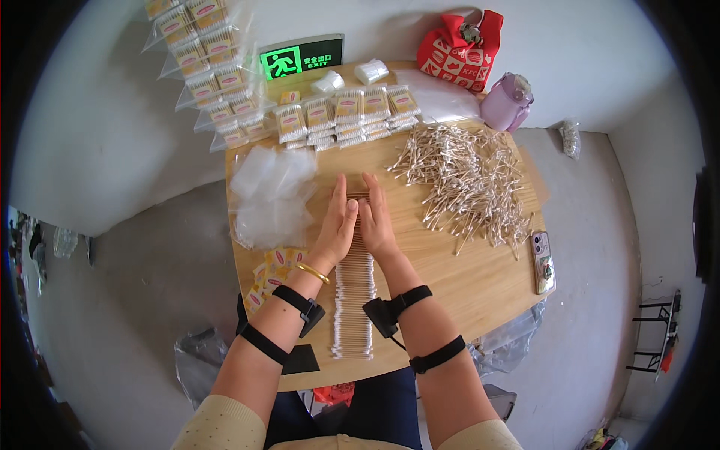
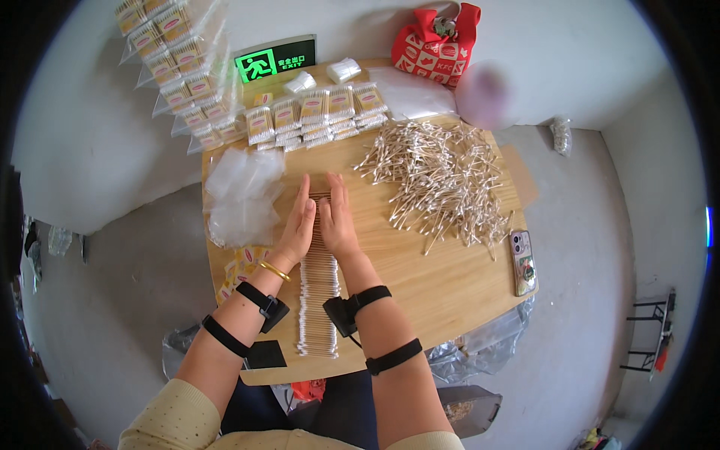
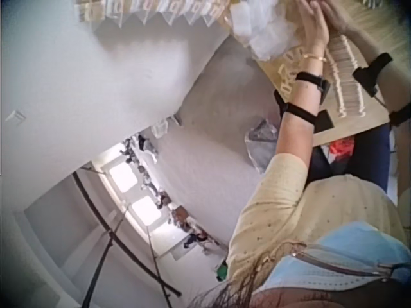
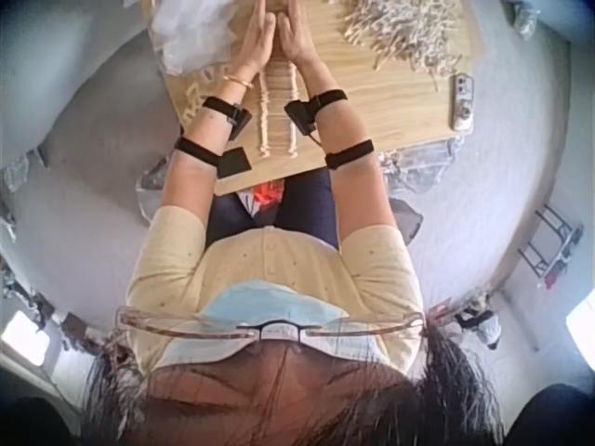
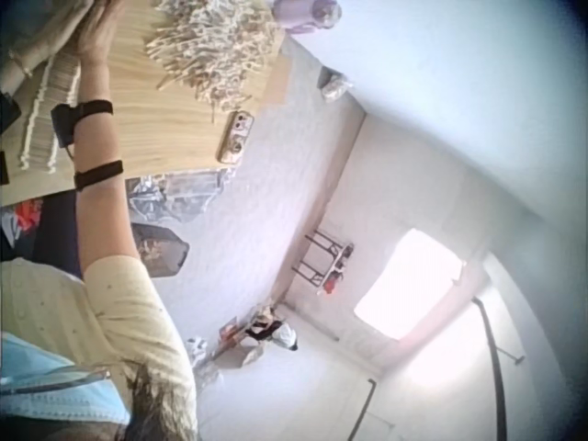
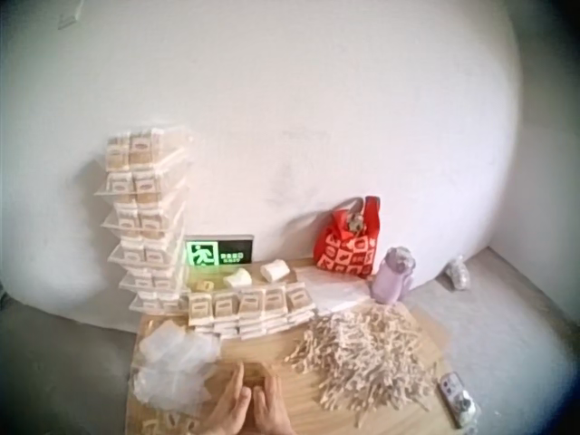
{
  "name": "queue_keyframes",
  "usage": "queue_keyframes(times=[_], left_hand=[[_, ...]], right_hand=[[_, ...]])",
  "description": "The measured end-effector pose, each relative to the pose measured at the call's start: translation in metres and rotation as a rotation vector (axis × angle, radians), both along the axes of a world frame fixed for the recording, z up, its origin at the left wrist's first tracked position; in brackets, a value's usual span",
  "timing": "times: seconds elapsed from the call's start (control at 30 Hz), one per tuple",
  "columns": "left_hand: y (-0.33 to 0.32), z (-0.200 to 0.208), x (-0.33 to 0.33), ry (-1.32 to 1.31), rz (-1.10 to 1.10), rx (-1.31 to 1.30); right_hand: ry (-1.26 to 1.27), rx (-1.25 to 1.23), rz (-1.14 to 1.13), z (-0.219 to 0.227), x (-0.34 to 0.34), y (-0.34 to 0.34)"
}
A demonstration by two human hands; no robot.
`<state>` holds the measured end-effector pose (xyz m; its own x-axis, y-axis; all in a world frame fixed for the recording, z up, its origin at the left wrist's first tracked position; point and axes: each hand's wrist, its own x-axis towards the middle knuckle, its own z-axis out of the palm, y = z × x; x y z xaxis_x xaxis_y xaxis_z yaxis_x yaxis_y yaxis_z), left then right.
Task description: The person arranges cotton swabs into neat rows on a wooden table and then places them into small plastic bags. They repeatedly pick up swabs, align them, and insert them into packaging, stacking the finished bags to the side.
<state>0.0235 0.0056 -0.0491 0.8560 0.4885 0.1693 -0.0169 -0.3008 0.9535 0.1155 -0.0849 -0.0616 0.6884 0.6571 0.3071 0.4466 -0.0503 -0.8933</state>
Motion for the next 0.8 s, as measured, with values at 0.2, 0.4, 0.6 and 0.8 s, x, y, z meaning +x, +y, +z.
queue_keyframes(times=[0.2,0.4,0.6,0.8], left_hand=[[0.005,-0.004,-0.003,0.158,-0.024,0.586],[-0.011,0.0,-0.022,0.227,-0.1,0.696],[-0.023,0.007,-0.034,0.392,-0.135,1.013],[-0.036,0.025,-0.054,0.328,-0.017,0.89]], right_hand=[[-0.004,-0.012,-0.239,0.019,-0.011,-0.049],[0.029,-0.081,-0.277,0.037,-0.042,-0.12],[0.113,-0.105,-0.287,0.045,-0.087,-0.174],[0.159,-0.118,-0.292,0.037,-0.127,-0.211]])
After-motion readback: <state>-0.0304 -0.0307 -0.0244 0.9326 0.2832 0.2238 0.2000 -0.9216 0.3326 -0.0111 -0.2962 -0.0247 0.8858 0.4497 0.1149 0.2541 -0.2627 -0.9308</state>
